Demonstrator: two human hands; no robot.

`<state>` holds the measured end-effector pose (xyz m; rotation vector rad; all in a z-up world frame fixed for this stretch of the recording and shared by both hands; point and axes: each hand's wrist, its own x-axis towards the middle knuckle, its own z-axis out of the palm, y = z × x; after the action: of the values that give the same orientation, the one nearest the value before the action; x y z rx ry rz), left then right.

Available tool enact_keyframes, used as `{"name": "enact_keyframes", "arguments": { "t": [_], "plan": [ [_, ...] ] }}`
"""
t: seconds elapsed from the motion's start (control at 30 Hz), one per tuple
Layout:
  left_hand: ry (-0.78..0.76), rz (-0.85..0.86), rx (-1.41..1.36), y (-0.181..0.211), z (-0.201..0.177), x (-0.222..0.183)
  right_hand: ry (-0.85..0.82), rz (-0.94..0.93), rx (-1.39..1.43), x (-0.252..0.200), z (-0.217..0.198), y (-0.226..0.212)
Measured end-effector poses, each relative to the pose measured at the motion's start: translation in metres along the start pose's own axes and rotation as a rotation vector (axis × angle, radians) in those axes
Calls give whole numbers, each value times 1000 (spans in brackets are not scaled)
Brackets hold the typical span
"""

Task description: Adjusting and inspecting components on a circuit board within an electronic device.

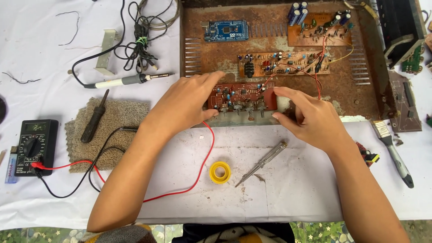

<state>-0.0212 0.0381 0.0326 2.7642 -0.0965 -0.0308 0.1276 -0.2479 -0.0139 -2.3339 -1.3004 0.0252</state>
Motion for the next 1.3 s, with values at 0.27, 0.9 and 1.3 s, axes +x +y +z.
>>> {"name": "enact_keyframes", "arguments": {
  "t": [0.27,0.9,1.3],
  "plan": [
    [3,-26,52,3,-1,-1,3,-25,29,-1,0,-3],
    [95,64,-4,-1,-8,-3,26,-15,116,0,1,-3],
    [48,-223,-495,2,-22,-1,168,-10,285,0,2,-6]
  ]
}}
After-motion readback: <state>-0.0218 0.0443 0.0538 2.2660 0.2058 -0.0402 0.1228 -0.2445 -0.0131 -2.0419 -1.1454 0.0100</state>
